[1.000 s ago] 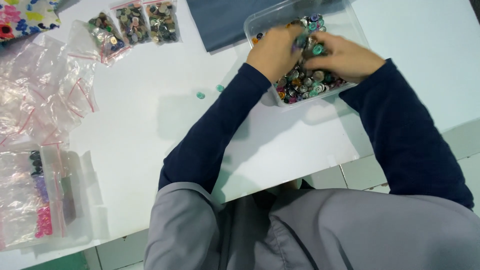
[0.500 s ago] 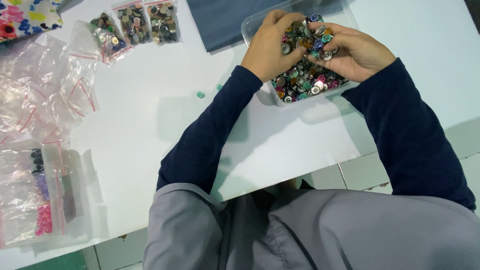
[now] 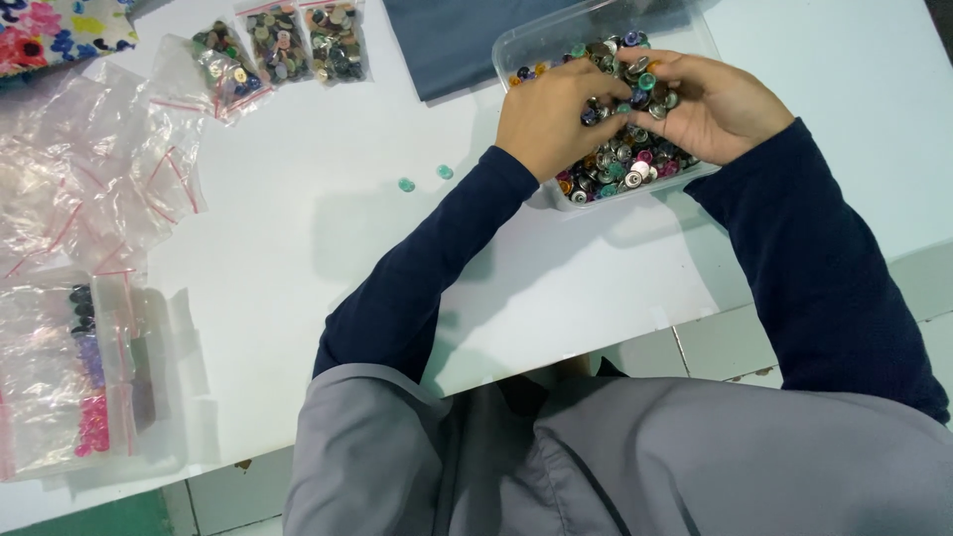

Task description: Sorting small green buttons from a container and placing them into plastic bags

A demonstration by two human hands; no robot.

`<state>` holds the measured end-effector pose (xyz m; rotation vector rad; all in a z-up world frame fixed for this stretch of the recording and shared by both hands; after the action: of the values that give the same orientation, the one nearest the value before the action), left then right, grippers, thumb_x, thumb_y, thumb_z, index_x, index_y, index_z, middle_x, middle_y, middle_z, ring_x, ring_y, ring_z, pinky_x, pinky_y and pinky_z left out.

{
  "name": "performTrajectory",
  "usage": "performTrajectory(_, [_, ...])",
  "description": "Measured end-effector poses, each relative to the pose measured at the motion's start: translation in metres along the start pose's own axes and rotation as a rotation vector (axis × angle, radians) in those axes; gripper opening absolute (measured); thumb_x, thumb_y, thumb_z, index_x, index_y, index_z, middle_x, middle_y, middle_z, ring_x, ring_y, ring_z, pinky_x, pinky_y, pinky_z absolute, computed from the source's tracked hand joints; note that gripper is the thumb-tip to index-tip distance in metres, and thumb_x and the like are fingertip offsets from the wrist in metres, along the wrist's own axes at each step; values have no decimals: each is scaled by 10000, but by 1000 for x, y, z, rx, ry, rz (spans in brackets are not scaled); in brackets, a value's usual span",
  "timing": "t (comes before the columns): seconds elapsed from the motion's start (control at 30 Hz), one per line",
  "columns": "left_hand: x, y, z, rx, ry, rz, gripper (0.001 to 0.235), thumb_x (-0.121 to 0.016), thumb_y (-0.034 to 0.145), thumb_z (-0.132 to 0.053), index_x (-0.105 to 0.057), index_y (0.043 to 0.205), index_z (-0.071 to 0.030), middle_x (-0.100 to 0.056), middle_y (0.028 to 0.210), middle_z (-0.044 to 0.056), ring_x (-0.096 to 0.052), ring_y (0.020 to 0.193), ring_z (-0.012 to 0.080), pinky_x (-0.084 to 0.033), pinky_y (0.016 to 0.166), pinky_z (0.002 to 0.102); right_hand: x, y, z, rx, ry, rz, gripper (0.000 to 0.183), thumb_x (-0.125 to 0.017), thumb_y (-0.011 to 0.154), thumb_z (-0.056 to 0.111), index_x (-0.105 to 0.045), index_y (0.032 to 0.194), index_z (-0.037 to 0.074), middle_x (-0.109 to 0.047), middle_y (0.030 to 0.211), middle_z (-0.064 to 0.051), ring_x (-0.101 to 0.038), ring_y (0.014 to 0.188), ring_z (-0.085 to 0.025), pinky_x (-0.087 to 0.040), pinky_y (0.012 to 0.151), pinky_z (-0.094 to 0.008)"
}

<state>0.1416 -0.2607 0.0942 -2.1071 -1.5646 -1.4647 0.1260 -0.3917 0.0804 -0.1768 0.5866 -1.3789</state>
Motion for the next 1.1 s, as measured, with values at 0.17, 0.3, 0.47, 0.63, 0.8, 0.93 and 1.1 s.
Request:
performTrajectory(0.17, [4,-3,-2,-13,-47,-50,195,-661,859,-356,-766,1004,-280,-745,835,-150,-711,732,106,-507,488,318,-11,-5,3,14,-203,76,430,-475,1024,118,-514,1447,53,-553,1433,-132,-569,1343,-173,-485,1225,-364])
performTrajectory(0.3, [14,-5,-5,-8,-125,-84,179,-608,872,-334,-671,1000,-225,-744,809,-122,-679,660,106,-501,483,323,-7,0,-2,3,-273,66,456,-542,1002,150,-521,1455,98,-615,1353,-56,-615,1229,-136,-531,1129,-295])
performTrajectory(0.47, [19,-10,-1,33,-148,-173,197,-597,879,-309,-648,1053,-234,-713,797,-95,-684,683,125,-495,484,336,4,6,-7,34,-337,44,377,-571,1042,104,-588,1415,150,-627,1097,-36,-626,909,-113,-568,821,-198])
performTrajectory(0.63, [24,-13,-2,19,-154,-240,170,-608,899,-268,-613,1067,-247,-669,798,-88,-672,736,140,-500,516,335,0,3,-5,62,-394,25,395,-559,1053,99,-572,1443,157,-594,1078,-2,-619,877,-104,-560,793,-185])
performTrajectory(0.8, [28,-14,-3,-10,-156,-301,190,-604,891,-198,-571,1076,-229,-598,800,-65,-628,729,140,-490,575,347,9,13,6,426,-659,-19,358,-547,1048,-22,-600,1366,132,-632,1260,-71,-644,1081,-136,-555,979,-242])
performTrajectory(0.93, [28,-17,-4,-29,-122,-335,228,-600,938,-174,-574,1151,-251,-557,814,-68,-589,734,147,-476,684,355,1,2,11,567,-994,-105,302,-507,1055,-37,-695,1273,55,-651,1294,-85,-437,715,-159,-380,615,-328])
performTrajectory(1.1, [30,-17,-1,34,-26,-339,180,-596,886,-228,-602,1062,-268,-552,755,-98,-618,722,151,-376,770,370,-8,1,-5,642,-1589,-173,330,-685,868,204,-724,1178,99,-712,1055,-116,-648,911,-402,-496,664,-534])
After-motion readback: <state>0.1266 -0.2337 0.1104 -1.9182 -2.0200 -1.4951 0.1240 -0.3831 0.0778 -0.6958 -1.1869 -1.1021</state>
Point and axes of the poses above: each hand's wrist, its own y-axis towards the middle knuckle, its own x-axis out of the back of the hand, z = x × y, the point moved 9 cm from there along y, towards the middle knuckle
